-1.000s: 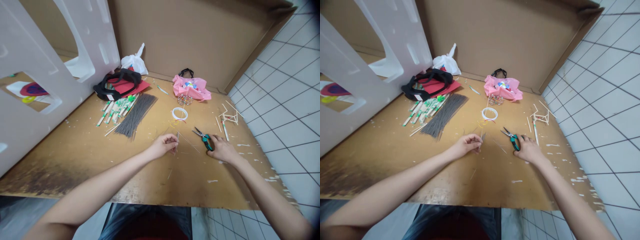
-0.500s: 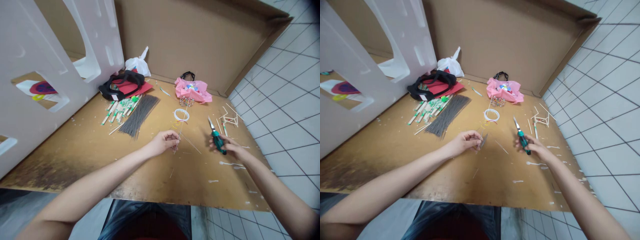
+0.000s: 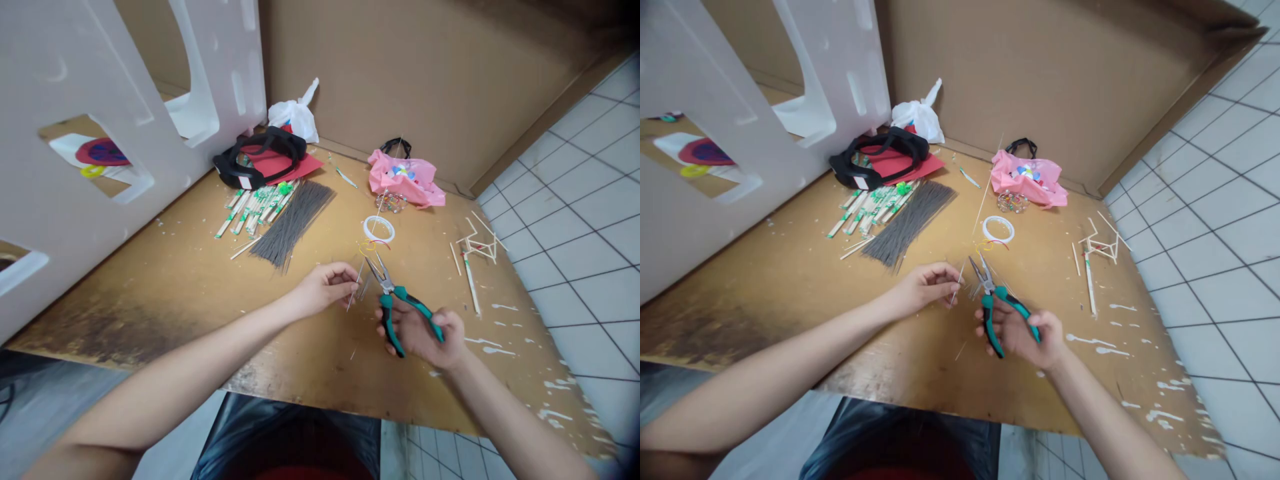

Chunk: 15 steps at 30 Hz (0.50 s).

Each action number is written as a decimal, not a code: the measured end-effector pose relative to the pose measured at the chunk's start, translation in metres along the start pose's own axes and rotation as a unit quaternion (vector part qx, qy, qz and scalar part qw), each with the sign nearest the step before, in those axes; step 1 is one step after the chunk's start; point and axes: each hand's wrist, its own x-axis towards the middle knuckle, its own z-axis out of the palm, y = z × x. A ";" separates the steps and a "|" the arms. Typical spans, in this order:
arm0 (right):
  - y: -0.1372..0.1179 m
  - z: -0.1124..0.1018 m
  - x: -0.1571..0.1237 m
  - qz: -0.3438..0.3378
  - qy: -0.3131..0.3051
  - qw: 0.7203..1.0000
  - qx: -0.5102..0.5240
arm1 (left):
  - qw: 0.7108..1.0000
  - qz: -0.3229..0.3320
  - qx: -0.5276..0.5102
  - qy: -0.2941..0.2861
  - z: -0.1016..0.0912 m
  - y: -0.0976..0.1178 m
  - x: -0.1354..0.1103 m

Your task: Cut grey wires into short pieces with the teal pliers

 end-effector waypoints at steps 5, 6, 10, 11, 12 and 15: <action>0.005 0.004 0.007 0.052 -0.019 0.996 -0.073 | 1.000 0.001 -0.011 0.001 -0.003 0.008 -0.002; 0.004 0.003 0.007 0.057 -0.003 0.993 -0.101 | 1.000 0.001 -0.013 0.000 -0.003 0.009 -0.003; -0.006 -0.005 0.001 0.055 0.074 0.964 -0.249 | 1.000 -0.007 -0.025 -0.014 -0.003 0.012 -0.004; -0.010 -0.007 -0.001 0.058 0.088 0.954 -0.281 | 0.999 -0.014 -0.026 -0.022 -0.003 0.012 -0.005; -0.015 -0.009 -0.003 0.060 0.097 0.944 -0.309 | 0.999 -0.023 -0.025 -0.030 -0.003 0.012 -0.005; -0.032 -0.009 -0.006 0.070 0.106 0.922 -0.367 | 0.997 -0.050 -0.019 -0.053 -0.003 0.011 -0.004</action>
